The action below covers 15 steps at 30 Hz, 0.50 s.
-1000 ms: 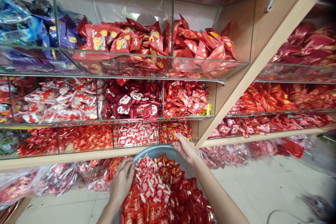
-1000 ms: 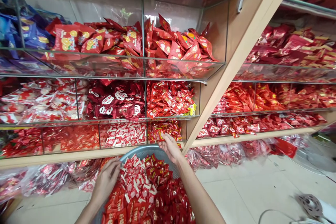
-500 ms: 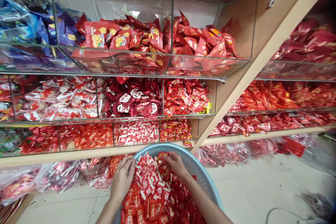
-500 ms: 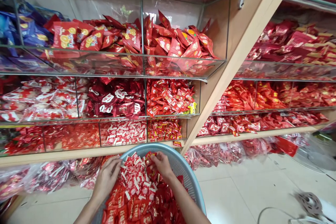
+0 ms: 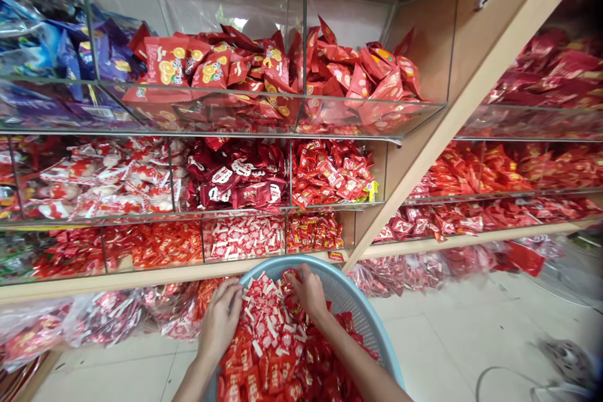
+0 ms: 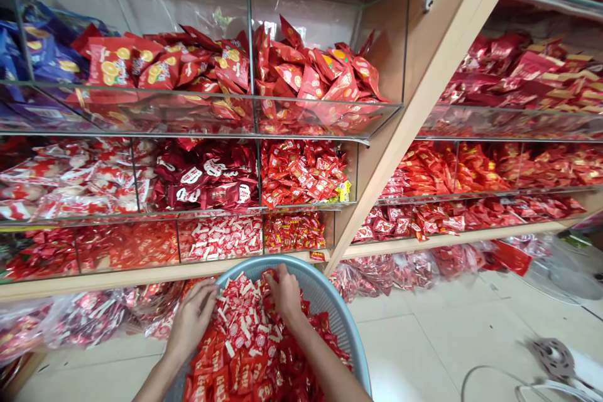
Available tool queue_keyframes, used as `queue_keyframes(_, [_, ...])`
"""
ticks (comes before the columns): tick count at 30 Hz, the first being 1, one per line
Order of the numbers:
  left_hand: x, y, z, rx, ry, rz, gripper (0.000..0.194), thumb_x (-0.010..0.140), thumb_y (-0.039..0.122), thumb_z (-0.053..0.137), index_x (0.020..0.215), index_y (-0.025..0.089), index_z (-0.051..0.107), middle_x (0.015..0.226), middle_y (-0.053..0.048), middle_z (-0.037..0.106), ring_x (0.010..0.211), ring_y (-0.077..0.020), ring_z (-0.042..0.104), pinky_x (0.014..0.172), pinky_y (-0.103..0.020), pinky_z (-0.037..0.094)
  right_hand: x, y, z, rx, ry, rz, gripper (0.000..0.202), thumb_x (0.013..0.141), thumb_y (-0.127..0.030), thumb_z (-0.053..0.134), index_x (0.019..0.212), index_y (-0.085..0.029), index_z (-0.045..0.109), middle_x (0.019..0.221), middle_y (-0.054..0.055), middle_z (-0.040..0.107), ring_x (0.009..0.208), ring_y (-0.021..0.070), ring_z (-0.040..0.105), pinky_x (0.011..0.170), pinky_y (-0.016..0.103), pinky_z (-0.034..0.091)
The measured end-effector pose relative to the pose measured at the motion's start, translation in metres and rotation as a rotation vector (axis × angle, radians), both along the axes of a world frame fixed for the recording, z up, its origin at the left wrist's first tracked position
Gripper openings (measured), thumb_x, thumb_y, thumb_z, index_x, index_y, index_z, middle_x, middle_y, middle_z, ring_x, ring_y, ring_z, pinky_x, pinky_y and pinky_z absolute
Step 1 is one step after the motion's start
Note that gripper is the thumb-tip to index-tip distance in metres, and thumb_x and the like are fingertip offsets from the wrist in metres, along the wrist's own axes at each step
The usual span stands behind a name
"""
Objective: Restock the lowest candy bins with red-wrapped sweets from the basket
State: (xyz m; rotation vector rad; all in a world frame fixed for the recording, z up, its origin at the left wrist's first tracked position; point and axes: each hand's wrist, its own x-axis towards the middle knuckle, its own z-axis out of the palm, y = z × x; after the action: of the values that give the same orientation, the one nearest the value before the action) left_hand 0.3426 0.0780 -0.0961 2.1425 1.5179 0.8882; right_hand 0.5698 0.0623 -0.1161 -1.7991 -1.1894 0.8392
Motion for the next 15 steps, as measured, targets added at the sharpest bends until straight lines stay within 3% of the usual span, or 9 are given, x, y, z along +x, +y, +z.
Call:
queue_keyframes(4, [0.000, 0.000, 0.000, 0.008, 0.008, -0.004, 0.026, 0.083, 0.033, 0.041, 0.095, 0.021, 0.061, 0.111, -0.005, 0.056, 0.100, -0.0185, 0.054, 0.087, -0.034, 0.044, 0.022, -0.001, 0.016, 0.052, -0.025, -0.013, 0.038, 0.080, -0.051, 0.040, 0.092, -0.018, 0.054, 0.052, -0.001, 0.056, 0.039, 0.0134, 0.050, 0.039, 0.022, 0.034])
queue_keyframes(8, [0.000, 0.001, -0.001, 0.017, 0.007, -0.004, 0.025, 0.083, 0.034, 0.041, 0.093, 0.022, 0.061, 0.109, -0.004, 0.056, 0.099, -0.0179, 0.055, 0.086, -0.033, 0.044, 0.046, -0.010, 0.025, 0.119, -0.109, -0.016, 0.038, 0.078, -0.050, 0.043, 0.081, -0.016, 0.060, 0.058, 0.001, 0.059, 0.049, 0.0140, 0.052, 0.047, 0.023, 0.036])
queue_keyframes(12, [0.000, 0.000, 0.000, 0.021, 0.012, 0.001, 0.025, 0.083, 0.034, 0.042, 0.094, 0.021, 0.060, 0.109, -0.005, 0.056, 0.098, -0.0185, 0.055, 0.086, -0.033, 0.044, 0.053, -0.023, 0.019, 0.109, -0.194, 0.056, 0.030, 0.076, -0.041, 0.048, 0.072, -0.017, 0.064, 0.068, 0.004, 0.064, 0.063, 0.0173, 0.055, 0.058, 0.025, 0.038])
queue_keyframes(15, [0.001, 0.000, 0.001, 0.022, 0.012, -0.004, 0.025, 0.083, 0.034, 0.041, 0.093, 0.021, 0.060, 0.109, -0.005, 0.056, 0.098, -0.0187, 0.055, 0.085, -0.033, 0.045, 0.050, -0.028, 0.007, 0.065, -0.189, 0.063, 0.025, 0.074, -0.035, 0.049, 0.066, -0.017, 0.063, 0.062, 0.003, 0.061, 0.058, 0.0168, 0.052, 0.055, 0.025, 0.036])
